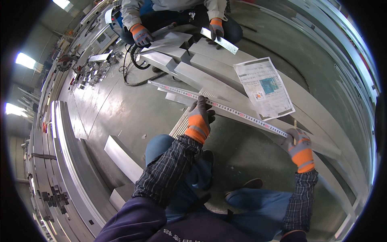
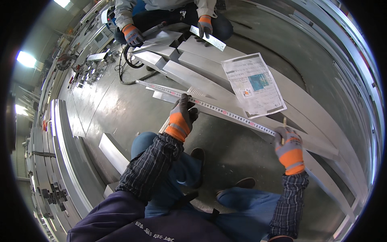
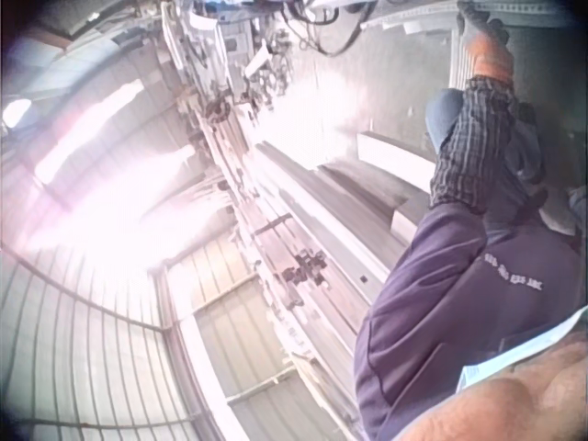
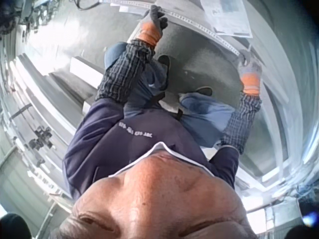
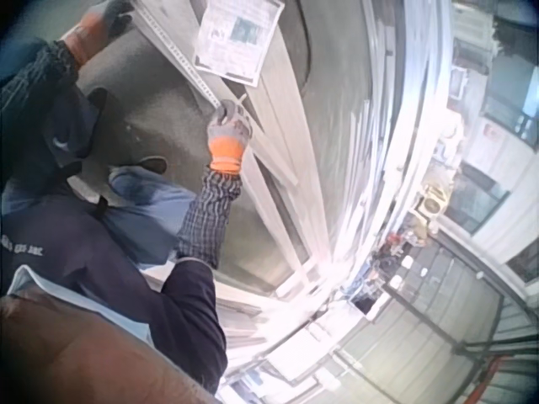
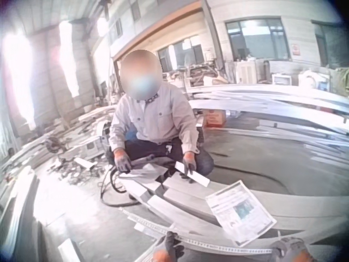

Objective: The person measures and marks a long aluminum profile using a tape measure and a pencil while sitting on the floor. After marking, the person stands up, carries the profile through the workshop, and places it on a pile of similar profiles.

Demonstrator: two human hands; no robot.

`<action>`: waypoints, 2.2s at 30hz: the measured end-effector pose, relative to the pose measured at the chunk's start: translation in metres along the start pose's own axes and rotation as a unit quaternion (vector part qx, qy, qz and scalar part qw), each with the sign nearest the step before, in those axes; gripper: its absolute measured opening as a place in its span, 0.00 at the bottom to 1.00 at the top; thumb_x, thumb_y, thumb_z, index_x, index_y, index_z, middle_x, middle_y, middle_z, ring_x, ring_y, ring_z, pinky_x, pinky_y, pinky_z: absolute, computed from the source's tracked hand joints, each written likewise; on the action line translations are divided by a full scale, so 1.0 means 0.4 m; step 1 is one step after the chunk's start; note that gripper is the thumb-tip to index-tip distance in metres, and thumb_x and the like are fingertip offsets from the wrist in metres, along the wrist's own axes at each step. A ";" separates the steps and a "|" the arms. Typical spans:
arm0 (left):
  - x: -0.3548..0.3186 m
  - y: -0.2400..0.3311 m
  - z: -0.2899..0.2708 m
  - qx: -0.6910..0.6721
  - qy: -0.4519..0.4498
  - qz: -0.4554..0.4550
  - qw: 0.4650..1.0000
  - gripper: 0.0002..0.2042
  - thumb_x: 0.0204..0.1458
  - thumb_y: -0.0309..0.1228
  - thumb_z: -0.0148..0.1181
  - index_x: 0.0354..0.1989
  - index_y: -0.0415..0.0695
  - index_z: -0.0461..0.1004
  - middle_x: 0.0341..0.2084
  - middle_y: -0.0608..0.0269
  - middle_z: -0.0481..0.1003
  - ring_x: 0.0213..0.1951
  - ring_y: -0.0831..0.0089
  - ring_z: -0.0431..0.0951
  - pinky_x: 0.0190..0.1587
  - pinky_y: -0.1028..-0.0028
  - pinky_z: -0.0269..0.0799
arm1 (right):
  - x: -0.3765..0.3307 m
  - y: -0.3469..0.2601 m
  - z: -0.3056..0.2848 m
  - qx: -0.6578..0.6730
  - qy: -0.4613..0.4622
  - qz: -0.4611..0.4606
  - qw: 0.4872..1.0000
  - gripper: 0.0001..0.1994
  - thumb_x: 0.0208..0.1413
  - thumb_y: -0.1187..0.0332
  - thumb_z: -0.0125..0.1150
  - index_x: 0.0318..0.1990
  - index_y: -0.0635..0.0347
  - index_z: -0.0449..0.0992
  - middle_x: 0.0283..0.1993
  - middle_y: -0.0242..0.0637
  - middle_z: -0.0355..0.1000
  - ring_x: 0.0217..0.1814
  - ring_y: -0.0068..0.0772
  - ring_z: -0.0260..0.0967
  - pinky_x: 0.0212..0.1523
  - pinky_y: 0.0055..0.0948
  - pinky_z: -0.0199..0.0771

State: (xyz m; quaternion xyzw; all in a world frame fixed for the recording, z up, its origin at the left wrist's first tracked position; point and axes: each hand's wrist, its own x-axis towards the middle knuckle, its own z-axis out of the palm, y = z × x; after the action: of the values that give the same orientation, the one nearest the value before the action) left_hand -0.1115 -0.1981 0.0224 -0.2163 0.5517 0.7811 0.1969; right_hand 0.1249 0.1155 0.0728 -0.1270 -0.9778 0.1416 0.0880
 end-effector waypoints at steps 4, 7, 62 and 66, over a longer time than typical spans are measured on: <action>0.045 -0.032 -0.036 0.071 -0.008 -0.023 0.997 0.24 0.64 0.56 0.62 0.46 0.45 0.77 0.35 0.64 0.77 0.27 0.72 0.73 0.25 0.70 0.68 | -0.032 0.073 0.039 -0.137 0.086 0.010 0.987 0.08 0.62 0.64 0.63 0.46 0.51 0.82 0.42 0.46 0.79 0.48 0.58 0.75 0.53 0.53 0.74; 0.040 -0.010 -0.026 0.115 -0.027 -0.037 0.992 0.25 0.63 0.58 0.62 0.42 0.43 0.79 0.32 0.64 0.78 0.26 0.73 0.73 0.23 0.73 0.66 | -0.018 -0.019 -0.031 -0.076 -0.053 0.097 0.991 0.10 0.61 0.61 0.64 0.46 0.55 0.81 0.42 0.48 0.79 0.48 0.59 0.75 0.54 0.53 0.74; 0.029 -0.225 0.448 0.608 -0.311 0.461 0.567 0.13 0.55 0.36 0.66 0.48 0.51 0.82 0.47 0.55 0.80 0.52 0.49 0.78 0.57 0.54 0.72 | 0.074 0.279 0.109 -0.233 -0.056 0.236 0.942 0.26 0.56 0.49 0.67 0.60 0.50 0.79 0.60 0.40 0.76 0.67 0.46 0.68 0.69 0.49 0.64; -0.023 -0.224 0.434 0.586 -0.332 0.462 0.577 0.12 0.56 0.32 0.68 0.48 0.48 0.82 0.46 0.52 0.80 0.49 0.48 0.80 0.53 0.55 0.76 | 0.091 0.278 0.111 -0.213 -0.073 0.237 0.945 0.29 0.56 0.49 0.67 0.63 0.49 0.78 0.63 0.39 0.74 0.69 0.44 0.66 0.71 0.49 0.62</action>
State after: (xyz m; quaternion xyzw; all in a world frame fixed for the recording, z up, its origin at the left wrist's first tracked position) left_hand -0.0760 -0.0061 0.0095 0.5046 0.8108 0.2901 0.0630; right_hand 0.1059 0.2171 0.0025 -0.3603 -0.9305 -0.0446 -0.0485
